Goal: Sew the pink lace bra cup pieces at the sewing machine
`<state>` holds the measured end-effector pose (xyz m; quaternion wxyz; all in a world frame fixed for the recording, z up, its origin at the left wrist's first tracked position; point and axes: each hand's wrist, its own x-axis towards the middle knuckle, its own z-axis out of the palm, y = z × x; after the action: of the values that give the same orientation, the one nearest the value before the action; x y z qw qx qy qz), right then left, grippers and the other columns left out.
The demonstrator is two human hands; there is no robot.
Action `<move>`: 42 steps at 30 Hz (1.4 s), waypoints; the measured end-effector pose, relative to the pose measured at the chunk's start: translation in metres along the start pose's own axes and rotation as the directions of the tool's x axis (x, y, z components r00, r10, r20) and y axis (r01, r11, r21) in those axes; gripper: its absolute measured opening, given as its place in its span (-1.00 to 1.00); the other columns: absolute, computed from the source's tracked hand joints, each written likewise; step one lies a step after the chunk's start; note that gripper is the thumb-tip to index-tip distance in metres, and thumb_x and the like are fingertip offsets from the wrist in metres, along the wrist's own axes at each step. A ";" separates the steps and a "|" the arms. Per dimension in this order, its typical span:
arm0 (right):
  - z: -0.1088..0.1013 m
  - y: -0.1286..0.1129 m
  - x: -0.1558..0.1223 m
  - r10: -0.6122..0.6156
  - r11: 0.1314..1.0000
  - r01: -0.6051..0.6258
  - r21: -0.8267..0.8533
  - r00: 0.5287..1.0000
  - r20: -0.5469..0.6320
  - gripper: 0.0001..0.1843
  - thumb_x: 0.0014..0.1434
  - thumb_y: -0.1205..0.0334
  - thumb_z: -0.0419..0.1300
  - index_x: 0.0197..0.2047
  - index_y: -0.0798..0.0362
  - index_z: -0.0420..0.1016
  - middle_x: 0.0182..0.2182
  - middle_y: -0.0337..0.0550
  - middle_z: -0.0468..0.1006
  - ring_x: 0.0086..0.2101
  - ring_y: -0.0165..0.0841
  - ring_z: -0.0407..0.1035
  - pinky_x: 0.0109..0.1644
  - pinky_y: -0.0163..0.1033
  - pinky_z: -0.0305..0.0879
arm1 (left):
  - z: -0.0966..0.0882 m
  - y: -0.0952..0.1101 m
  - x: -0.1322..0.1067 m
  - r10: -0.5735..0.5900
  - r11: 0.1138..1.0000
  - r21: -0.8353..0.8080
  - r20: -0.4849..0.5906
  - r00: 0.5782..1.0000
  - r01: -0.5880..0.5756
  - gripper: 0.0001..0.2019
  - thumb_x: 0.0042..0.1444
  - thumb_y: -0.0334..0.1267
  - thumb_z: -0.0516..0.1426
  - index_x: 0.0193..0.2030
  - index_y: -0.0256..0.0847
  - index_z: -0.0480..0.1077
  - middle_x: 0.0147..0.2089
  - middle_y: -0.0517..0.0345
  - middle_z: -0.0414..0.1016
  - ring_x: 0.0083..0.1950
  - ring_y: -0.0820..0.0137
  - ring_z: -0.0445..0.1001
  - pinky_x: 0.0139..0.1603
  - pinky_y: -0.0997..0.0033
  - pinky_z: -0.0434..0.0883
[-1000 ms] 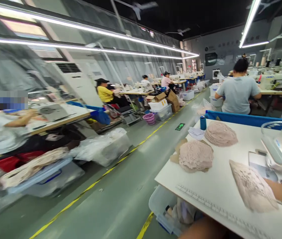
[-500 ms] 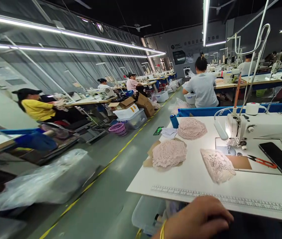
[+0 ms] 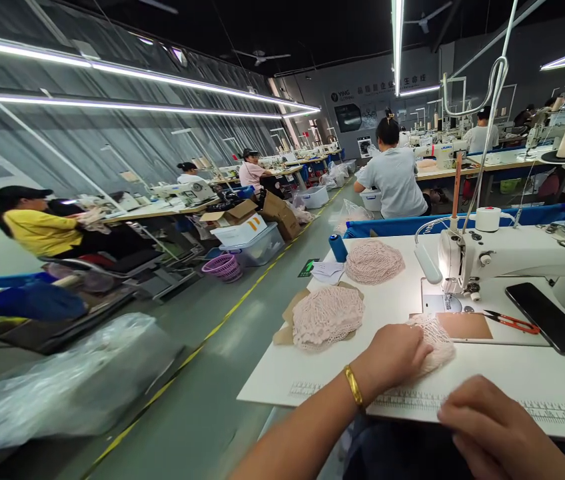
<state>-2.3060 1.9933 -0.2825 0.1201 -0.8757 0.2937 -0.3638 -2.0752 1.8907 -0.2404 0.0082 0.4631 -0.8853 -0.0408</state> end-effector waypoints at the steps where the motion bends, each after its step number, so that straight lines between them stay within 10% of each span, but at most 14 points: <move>1: 0.008 0.010 0.006 0.003 1.000 -0.003 -0.011 1.000 -0.006 -0.61 0.52 0.32 0.06 0.35 -0.04 0.39 0.16 0.05 0.54 0.08 -0.20 0.49 0.12 -0.09 0.56 | -0.003 -0.001 0.001 0.013 1.000 0.005 0.002 1.000 -0.013 -0.74 0.45 -0.11 0.11 -0.18 -0.21 0.52 -0.27 0.01 0.58 -0.26 0.18 0.57 -0.27 0.28 0.43; 8: 0.012 0.084 0.017 0.107 0.991 -0.090 -0.097 0.975 0.195 -0.65 0.53 0.08 0.11 0.30 -0.08 0.44 0.15 0.04 0.57 0.10 -0.08 0.47 0.16 0.06 0.48 | -0.004 -0.021 0.020 0.359 0.932 0.033 0.045 0.932 -0.360 -0.84 0.31 -0.42 0.18 -0.06 -0.13 0.52 0.04 0.08 0.59 0.02 0.24 0.52 0.01 0.30 0.39; 13: -0.028 0.127 0.041 0.156 0.971 -0.104 -0.216 0.958 0.242 -0.66 0.58 0.01 0.03 0.13 -0.12 0.60 -0.07 -0.06 0.63 -0.11 -0.18 0.49 -0.02 -0.08 0.45 | 0.007 -0.017 0.041 0.343 0.936 0.082 0.025 0.939 -0.343 -0.87 0.36 -0.26 0.18 -0.24 -0.17 0.50 -0.23 0.09 0.51 -0.25 0.27 0.44 -0.31 0.27 0.27; 17: -0.034 0.148 0.055 0.156 0.916 -0.077 -0.395 0.972 0.173 -0.62 0.52 0.19 0.01 -0.06 -0.09 0.70 -0.27 -0.05 0.58 -0.27 -0.16 0.42 -0.17 -0.09 0.37 | 0.011 -0.013 0.063 0.306 0.950 0.074 -0.037 0.951 -0.302 -0.76 0.36 -0.09 0.25 -0.25 -0.21 0.50 -0.15 0.00 0.50 -0.13 0.21 0.45 -0.19 0.26 0.34; 25: -0.031 0.134 0.045 0.175 0.932 -0.109 -0.346 0.971 0.165 -0.68 0.50 0.12 0.11 0.16 -0.13 0.63 -0.07 -0.03 0.65 -0.14 -0.12 0.50 -0.06 -0.03 0.47 | 0.027 -0.019 0.067 0.222 0.967 -0.068 -0.256 0.941 -0.247 -0.84 0.38 -0.17 0.20 -0.11 -0.22 0.46 -0.04 -0.10 0.52 -0.03 0.10 0.46 -0.01 0.10 0.45; 29: -0.035 0.144 0.046 0.173 0.928 -0.111 -0.355 0.974 0.147 -0.66 0.49 0.27 0.05 0.05 -0.10 0.67 -0.03 -0.04 0.67 -0.13 -0.13 0.51 -0.06 -0.02 0.50 | 0.024 -0.021 0.063 0.369 0.910 -0.120 -0.209 0.906 -0.398 -0.88 0.43 -0.26 0.12 -0.04 -0.19 0.48 0.01 0.00 0.58 -0.02 0.18 0.51 -0.05 0.17 0.41; 36: -0.038 0.154 0.038 0.102 0.904 -0.068 -0.422 0.993 0.058 -0.64 0.44 0.41 0.03 -0.02 0.00 0.67 -0.10 0.00 0.67 -0.01 -0.07 0.51 0.06 0.05 0.50 | 0.024 -0.015 0.062 0.294 0.938 -0.143 -0.155 0.943 -0.316 -0.83 0.44 -0.18 0.14 -0.01 -0.21 0.49 0.02 -0.01 0.57 -0.08 0.21 0.50 -0.07 0.18 0.42; 42: -0.026 0.133 0.039 0.086 0.970 -0.027 -0.241 0.968 0.237 -0.56 0.37 0.46 0.05 0.12 -0.10 0.60 0.09 -0.09 0.65 0.01 -0.14 0.52 0.03 -0.03 0.52 | 0.027 -0.016 0.063 0.278 0.947 -0.118 -0.165 0.946 -0.299 -0.77 0.46 -0.13 0.10 -0.01 -0.20 0.50 -0.02 -0.05 0.54 -0.06 0.15 0.49 -0.03 0.14 0.45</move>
<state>-2.3591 1.8641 -0.2986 0.0609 -0.9133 0.3428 -0.2115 -2.0992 1.8314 -0.2697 0.1117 0.3283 -0.9355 -0.0678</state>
